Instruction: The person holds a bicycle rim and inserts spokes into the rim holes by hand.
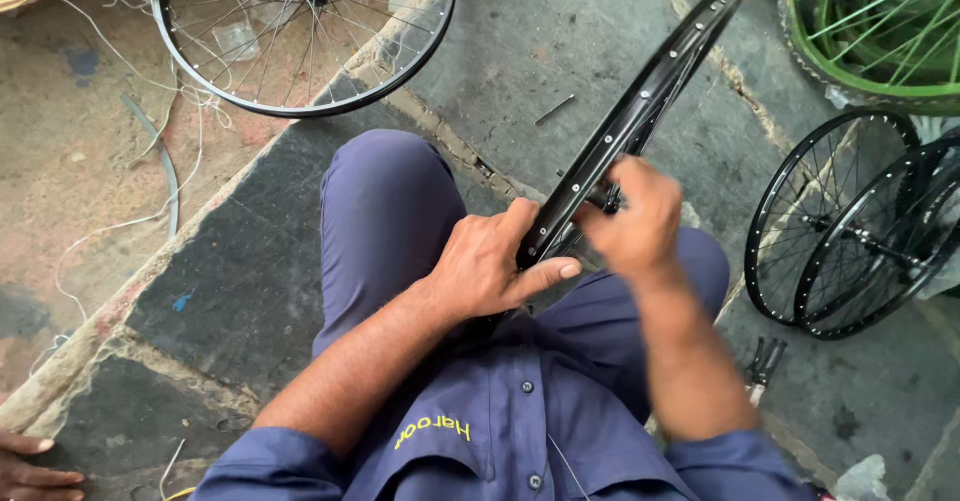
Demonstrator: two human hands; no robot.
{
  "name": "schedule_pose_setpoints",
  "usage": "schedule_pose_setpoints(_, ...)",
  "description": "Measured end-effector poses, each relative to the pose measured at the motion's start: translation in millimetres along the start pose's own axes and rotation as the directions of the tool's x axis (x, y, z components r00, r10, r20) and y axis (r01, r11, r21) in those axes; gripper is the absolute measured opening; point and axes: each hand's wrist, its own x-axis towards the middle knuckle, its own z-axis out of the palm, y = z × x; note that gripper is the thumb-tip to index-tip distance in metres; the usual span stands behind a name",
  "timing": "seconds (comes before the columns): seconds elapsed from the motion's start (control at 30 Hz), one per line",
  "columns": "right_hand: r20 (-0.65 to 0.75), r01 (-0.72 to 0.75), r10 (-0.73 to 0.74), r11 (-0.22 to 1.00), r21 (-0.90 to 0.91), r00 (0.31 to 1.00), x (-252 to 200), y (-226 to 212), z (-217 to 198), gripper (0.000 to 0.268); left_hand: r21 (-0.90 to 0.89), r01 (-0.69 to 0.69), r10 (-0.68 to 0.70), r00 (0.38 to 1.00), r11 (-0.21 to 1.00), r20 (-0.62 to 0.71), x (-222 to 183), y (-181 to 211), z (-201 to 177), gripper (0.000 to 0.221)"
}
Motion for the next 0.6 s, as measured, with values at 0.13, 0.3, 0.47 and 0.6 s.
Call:
schedule_pose_setpoints(0.13,-0.321,0.168,-0.171,0.985,-0.037,0.932,4.1,-17.2,12.4,0.027,-0.016,-0.037,0.037,0.999,0.999,-0.014,0.7,3.4,-2.9,0.063)
schedule_pose_setpoints(0.3,0.372,-0.064,-0.125,0.887,0.458,0.920,24.2,1.6,-4.8,0.032,0.020,0.011,-0.011,1.000,1.000,0.025,-3.4,0.0,1.6,0.060)
schedule_pose_setpoints(0.47,-0.281,0.272,-0.291,0.956,-0.107,0.914,-2.7,-8.0,46.6,0.012,-0.010,-0.030,0.030,1.000,1.000,0.005,-2.9,1.7,4.3,0.058)
schedule_pose_setpoints(0.6,0.187,-0.123,0.031,0.853,0.506,0.982,5.5,6.0,27.6,0.019,0.004,0.003,-0.003,1.000,1.000,-0.028,-2.5,0.1,-0.1,0.058)
